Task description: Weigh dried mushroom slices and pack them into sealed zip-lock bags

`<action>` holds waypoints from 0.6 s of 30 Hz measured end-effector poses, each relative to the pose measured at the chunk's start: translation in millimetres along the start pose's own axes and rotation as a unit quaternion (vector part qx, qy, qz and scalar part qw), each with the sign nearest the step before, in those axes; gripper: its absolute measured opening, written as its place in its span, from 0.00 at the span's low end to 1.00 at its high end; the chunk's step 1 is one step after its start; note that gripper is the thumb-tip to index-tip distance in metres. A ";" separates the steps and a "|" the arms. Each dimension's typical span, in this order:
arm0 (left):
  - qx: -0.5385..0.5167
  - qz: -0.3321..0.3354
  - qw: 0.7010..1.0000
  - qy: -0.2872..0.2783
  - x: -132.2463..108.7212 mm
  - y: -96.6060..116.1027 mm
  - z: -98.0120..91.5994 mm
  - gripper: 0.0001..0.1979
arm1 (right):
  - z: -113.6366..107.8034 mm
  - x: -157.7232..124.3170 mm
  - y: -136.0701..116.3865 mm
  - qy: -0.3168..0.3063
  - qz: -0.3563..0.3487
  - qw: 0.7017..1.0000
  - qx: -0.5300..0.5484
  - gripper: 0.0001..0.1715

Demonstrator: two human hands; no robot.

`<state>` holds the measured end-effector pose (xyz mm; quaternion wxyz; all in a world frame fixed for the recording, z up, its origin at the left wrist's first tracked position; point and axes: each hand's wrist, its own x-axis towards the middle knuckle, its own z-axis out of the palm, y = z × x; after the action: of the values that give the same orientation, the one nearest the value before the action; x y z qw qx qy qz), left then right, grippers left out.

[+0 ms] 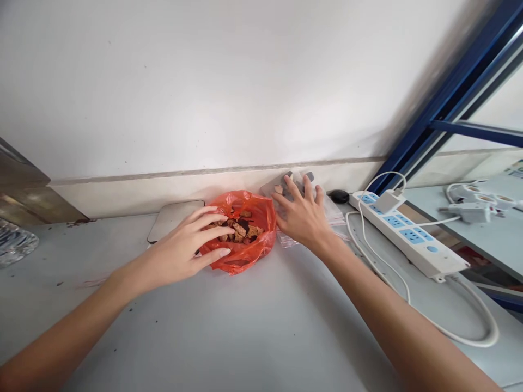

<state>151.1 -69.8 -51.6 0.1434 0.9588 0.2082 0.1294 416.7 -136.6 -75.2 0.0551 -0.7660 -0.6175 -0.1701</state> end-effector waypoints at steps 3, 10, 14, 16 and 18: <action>0.009 -0.010 1.000 -0.011 -2.1 -1.9 -3.0 0.20 | 2.6 0.0 7.8 0.004 0.009 1.000 0.027 0.31; -0.013 -0.022 0.999 0.019 -3.4 -11.6 -19.0 0.20 | -22.7 5.5 12.9 0.035 0.017 0.991 0.127 0.30; -0.002 -0.049 0.997 0.058 -7.3 -17.6 -30.1 0.19 | -58.5 6.1 -16.4 0.056 -0.029 0.970 0.236 0.22; 0.011 -0.074 0.994 0.074 -10.8 -18.8 -32.3 0.18 | -68.2 8.8 -33.2 -0.053 -0.072 0.970 0.228 0.15; 0.016 -0.069 0.995 0.064 -13.8 -17.7 -30.9 0.14 | -69.0 15.6 -46.2 -0.107 -0.075 0.981 0.142 0.09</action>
<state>123.1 -53.5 -31.3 0.1233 0.9340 0.2845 0.1772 361.6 -131.8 -11.3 0.0836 -0.7157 -0.6933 -0.0013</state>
